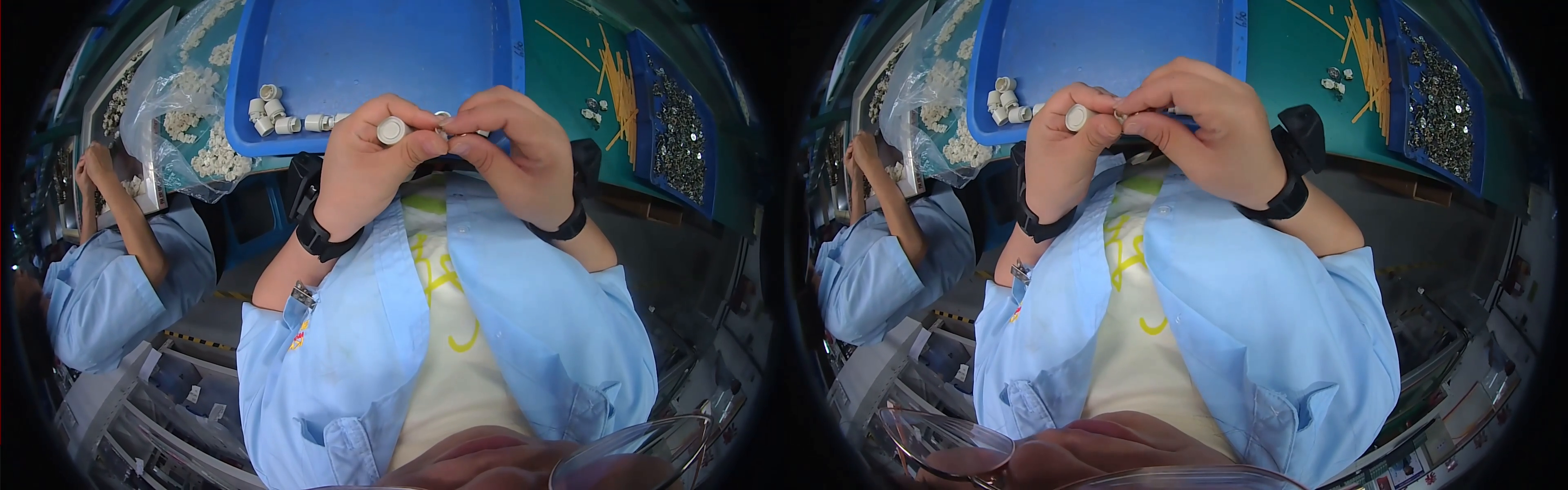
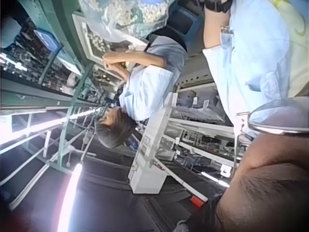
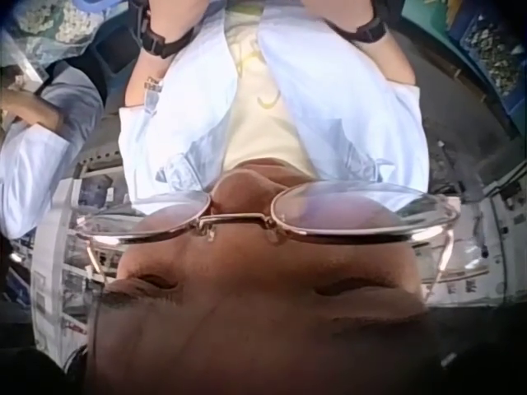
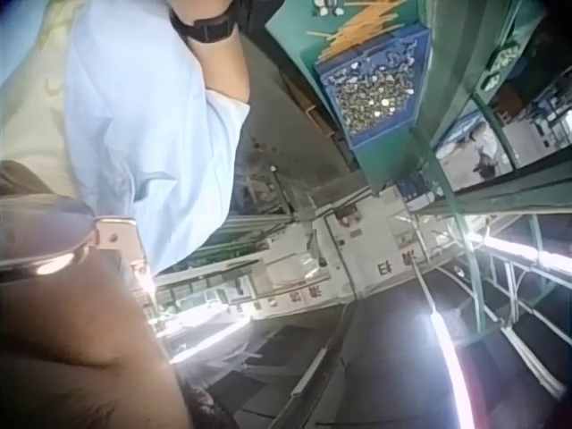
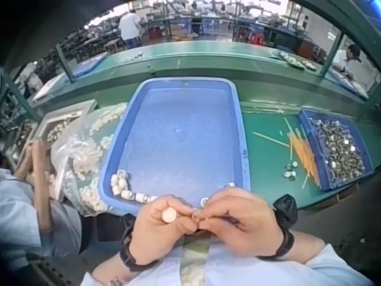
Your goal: The person assembles components by hand, picking up a white plastic housing and a metal insert from a blue tray. They press the metal insert into the housing and place the completed unit back onto the tray before repeating the process.
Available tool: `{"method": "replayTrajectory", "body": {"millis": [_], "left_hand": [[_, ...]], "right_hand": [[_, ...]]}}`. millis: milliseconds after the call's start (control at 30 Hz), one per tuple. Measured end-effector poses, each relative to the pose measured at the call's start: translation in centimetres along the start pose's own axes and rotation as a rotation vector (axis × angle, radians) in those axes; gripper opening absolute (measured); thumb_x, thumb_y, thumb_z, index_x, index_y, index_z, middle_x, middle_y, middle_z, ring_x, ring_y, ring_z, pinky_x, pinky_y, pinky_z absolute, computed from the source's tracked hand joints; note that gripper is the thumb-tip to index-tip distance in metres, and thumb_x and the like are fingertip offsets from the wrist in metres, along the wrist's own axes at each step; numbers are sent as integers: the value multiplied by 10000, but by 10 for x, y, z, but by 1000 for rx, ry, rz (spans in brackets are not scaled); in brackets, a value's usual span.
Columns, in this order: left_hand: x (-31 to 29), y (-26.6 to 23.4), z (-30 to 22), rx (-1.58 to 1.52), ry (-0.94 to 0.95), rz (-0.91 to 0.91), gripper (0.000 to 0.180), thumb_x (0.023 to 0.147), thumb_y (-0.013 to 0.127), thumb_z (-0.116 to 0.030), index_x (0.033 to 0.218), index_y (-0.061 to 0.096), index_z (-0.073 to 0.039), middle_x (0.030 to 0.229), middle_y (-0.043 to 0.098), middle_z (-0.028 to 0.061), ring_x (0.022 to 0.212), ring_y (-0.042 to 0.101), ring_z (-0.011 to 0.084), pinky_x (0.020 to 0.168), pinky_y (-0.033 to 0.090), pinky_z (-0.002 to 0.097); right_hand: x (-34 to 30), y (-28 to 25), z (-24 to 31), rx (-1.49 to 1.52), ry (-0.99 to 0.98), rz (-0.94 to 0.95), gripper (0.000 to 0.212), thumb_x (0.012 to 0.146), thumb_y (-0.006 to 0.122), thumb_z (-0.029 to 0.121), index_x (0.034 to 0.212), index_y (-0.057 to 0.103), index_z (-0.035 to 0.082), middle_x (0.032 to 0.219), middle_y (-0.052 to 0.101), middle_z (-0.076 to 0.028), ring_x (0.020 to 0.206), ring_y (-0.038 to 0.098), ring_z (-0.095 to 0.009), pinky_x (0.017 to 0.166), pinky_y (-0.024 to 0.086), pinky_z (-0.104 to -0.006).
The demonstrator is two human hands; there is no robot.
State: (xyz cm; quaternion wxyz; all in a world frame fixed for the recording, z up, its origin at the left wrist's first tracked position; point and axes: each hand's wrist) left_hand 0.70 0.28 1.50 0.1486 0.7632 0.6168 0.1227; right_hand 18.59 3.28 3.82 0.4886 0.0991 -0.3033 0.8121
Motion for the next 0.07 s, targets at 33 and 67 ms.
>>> {"method": "replayTrajectory", "body": {"millis": [33, 67], "left_hand": [[0, -1, 2, -46, 24, 25, 186, 817, 632, -85, 978, 565, -21, 885, 630, 50, 802, 595, 87, 716, 493, 205], [1, -1, 2, -46, 23, 27, 186, 817, 632, -85, 978, 565, -21, 885, 630, 50, 802, 595, 87, 716, 493, 205]], "right_hand": [[-1, 0, -3, 156, 101, 32, 193, 759, 624, -36, 944, 597, 13, 944, 599, -102, 797, 569, -212, 706, 454, -267], [-3, 0, -7, 313, 201, 64, 188, 781, 614, -19, 962, 596, 25, 999, 588, -101, 842, 561, -214, 744, 443, -255]]}}
Point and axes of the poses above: each hand's wrist, its own x-axis towards the middle knuckle, its own y-axis out of the palm, z = x × y
